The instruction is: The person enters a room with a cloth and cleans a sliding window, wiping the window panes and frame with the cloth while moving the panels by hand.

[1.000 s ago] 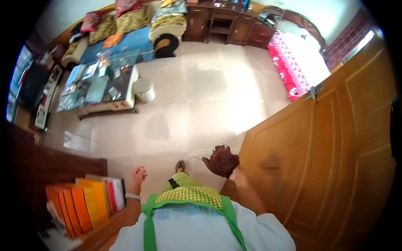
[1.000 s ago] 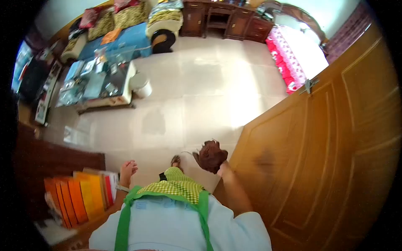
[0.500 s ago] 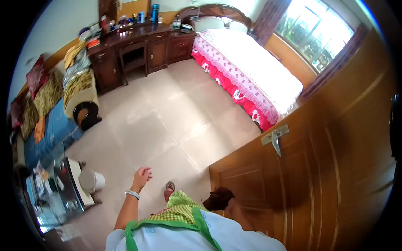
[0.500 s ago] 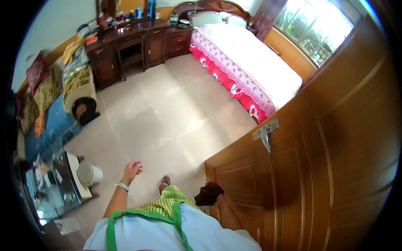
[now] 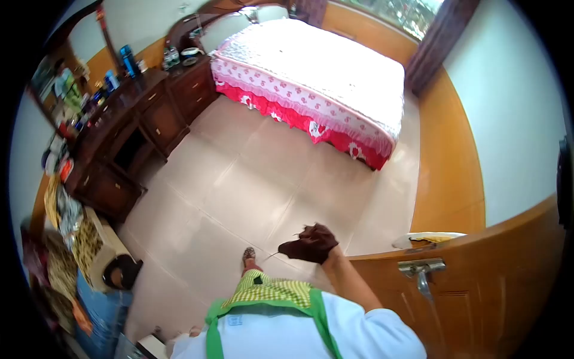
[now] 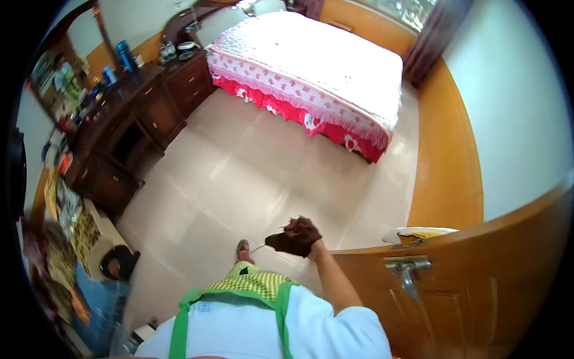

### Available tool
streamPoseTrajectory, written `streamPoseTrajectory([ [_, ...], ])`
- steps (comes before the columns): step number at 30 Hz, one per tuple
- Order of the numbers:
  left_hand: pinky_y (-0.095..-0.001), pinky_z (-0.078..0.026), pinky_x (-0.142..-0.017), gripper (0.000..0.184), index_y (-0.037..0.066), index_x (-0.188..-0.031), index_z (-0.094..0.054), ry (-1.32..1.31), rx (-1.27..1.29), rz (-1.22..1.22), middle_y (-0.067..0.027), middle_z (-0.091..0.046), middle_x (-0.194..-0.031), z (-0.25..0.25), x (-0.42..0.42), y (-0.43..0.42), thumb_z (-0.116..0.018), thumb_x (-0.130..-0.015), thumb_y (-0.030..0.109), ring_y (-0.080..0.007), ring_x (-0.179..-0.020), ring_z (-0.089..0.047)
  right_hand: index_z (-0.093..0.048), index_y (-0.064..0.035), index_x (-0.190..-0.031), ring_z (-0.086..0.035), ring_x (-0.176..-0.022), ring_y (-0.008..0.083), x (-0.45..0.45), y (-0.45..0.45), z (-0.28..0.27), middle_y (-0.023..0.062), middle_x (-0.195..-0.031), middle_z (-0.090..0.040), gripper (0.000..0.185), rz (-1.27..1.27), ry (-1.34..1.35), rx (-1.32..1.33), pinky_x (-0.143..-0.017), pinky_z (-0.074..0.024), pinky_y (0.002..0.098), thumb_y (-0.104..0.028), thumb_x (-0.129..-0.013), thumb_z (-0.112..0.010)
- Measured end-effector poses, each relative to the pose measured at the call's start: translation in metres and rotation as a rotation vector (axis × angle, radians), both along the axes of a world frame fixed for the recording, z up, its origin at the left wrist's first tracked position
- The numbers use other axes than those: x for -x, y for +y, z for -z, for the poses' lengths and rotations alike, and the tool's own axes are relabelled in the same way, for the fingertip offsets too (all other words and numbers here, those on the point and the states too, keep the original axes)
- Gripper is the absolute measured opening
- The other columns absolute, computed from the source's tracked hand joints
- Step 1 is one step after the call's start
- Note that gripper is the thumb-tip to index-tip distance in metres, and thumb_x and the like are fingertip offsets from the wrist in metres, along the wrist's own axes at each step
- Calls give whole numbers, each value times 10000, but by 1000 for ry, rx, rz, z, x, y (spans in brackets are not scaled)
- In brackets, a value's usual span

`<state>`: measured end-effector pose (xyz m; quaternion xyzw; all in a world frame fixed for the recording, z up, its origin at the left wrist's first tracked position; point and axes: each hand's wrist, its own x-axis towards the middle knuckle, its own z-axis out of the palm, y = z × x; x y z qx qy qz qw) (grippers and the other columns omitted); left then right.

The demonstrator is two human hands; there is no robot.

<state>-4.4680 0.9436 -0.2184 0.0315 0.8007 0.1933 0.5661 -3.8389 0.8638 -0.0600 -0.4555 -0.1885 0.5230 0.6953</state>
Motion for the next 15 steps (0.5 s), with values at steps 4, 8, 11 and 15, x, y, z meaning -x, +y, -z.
streamPoseTrajectory([
  [4,-252,-456,-471,79,76,-810,-524,-72,-227,116,-47,-531,-693,-2,-129,204,-516,-847,145,-148,-554,-511,-595,-70,-770,-605,-783,236,-37,33,-62,87,-777,-631,390,406,600,284,-840,-479,358,-434,-880,-507],
  [8,-269,-510,-586,221,49,-1062,-547,-178,-502,637,-72,-597,-841,-65,-359,356,-530,-900,198,-164,-672,-588,-602,-119,-852,-601,-885,231,-100,8,-34,65,-878,-640,357,503,634,113,-880,-463,369,-446,-896,-468],
  [11,-245,-501,-562,267,46,-1135,-533,-328,-509,924,-75,-601,-867,-93,-514,410,-511,-903,177,-147,-671,-603,-587,-108,-895,-601,-910,252,-123,12,-62,88,-922,-631,356,675,680,96,-888,-472,394,-436,-910,-450],
  [15,-229,-449,-441,116,50,-872,-585,-439,-498,954,-54,-558,-660,-69,-656,420,-481,-871,101,-127,-526,-551,-566,-97,-895,-612,-885,289,-192,-24,2,123,-908,-619,312,872,695,113,-857,-508,442,-393,-911,-469],
])
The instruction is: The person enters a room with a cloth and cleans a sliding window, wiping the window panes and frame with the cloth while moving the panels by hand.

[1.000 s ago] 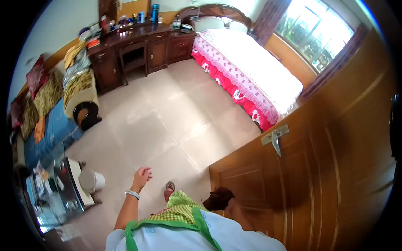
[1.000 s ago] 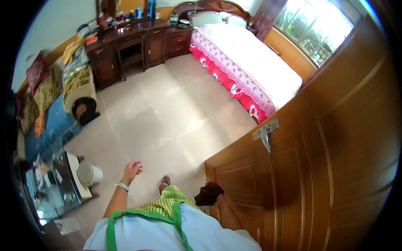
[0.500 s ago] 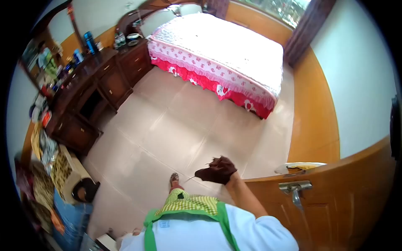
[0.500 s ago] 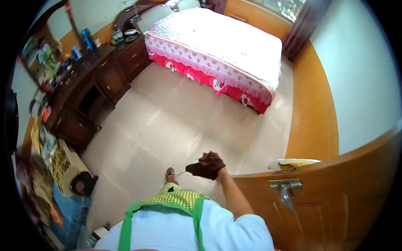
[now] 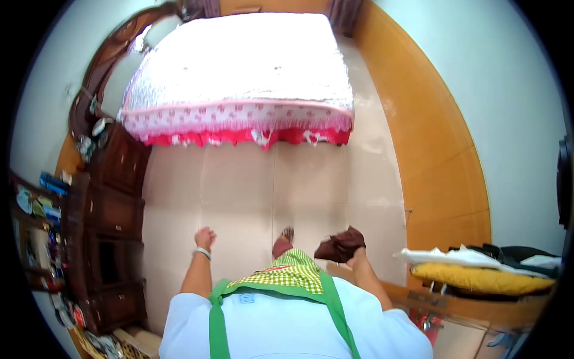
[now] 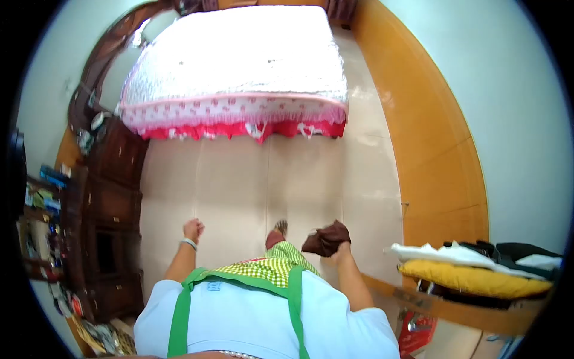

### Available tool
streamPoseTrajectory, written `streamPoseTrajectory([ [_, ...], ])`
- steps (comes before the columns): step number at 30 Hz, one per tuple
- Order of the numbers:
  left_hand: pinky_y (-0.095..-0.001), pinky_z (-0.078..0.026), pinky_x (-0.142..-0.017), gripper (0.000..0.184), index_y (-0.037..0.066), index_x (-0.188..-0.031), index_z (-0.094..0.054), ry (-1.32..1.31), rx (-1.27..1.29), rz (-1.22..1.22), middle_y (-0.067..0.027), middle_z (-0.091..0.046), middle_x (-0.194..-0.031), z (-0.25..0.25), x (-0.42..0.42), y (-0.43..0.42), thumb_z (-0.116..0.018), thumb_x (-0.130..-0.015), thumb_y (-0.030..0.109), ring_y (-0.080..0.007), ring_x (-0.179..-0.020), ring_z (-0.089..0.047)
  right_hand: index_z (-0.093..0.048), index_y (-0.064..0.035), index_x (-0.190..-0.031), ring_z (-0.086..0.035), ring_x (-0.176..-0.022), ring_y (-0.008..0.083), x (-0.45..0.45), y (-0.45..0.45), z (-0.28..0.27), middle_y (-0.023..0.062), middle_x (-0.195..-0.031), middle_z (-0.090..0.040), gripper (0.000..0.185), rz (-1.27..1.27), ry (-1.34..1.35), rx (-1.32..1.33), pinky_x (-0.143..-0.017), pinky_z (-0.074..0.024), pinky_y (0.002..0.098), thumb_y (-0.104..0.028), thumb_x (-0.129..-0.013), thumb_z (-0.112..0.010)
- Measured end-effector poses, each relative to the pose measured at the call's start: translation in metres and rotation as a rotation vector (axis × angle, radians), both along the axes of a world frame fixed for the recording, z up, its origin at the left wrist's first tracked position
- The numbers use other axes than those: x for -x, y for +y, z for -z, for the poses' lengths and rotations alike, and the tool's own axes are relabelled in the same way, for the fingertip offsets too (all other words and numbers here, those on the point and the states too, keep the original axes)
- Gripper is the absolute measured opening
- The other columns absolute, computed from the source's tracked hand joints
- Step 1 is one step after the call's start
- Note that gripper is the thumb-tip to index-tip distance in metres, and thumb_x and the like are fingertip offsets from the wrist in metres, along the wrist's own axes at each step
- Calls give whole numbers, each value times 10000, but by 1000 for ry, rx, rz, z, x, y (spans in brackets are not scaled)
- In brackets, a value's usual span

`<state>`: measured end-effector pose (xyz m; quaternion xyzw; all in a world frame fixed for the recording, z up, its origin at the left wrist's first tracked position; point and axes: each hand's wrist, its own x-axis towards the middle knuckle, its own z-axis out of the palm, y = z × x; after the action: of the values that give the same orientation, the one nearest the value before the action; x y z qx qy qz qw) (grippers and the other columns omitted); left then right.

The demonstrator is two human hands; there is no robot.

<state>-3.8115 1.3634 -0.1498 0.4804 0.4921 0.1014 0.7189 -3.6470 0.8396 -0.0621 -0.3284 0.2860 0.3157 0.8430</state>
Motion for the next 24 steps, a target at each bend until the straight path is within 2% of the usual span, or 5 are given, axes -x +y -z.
streamPoseTrajectory([
  [6,-320,-514,-542,140,61,-991,-556,316,249,275,-80,-609,-777,-28,-139,-60,-548,-864,118,-214,-640,-622,-548,-98,-838,-604,-780,284,-99,-14,22,121,-831,-612,309,109,-283,-517,-750,-519,434,-387,-914,-470],
  [13,-370,-497,-708,235,77,-1027,-627,538,85,478,-100,-654,-954,53,-257,8,-563,-851,218,-229,-807,-631,-573,-8,-1159,-607,-1019,293,-249,-24,-24,151,-1078,-636,516,294,-73,19,-924,-488,417,-442,-944,-394],
  [17,-373,-482,-782,273,88,-982,-687,875,-860,1620,-86,-675,-974,98,-384,54,-585,-838,296,-203,-865,-635,-560,-40,-1178,-590,-1043,316,-323,-70,30,144,-1168,-592,459,394,-108,10,-925,-488,448,-401,-939,-407],
  [22,-289,-500,-612,113,81,-927,-603,-177,-663,1046,-44,-632,-801,119,-618,-26,-582,-864,173,-168,-683,-616,-542,-23,-1205,-574,-1078,322,-386,-110,-4,159,-1180,-589,477,638,87,148,-969,-457,460,-389,-946,-379],
  [24,-248,-493,-557,134,73,-960,-555,155,75,613,-34,-598,-753,29,-716,-117,-605,-858,145,-155,-629,-599,-535,-16,-1215,-567,-1092,324,-411,-136,-8,164,-1184,-587,484,720,165,196,-986,-444,465,-384,-949,-368],
])
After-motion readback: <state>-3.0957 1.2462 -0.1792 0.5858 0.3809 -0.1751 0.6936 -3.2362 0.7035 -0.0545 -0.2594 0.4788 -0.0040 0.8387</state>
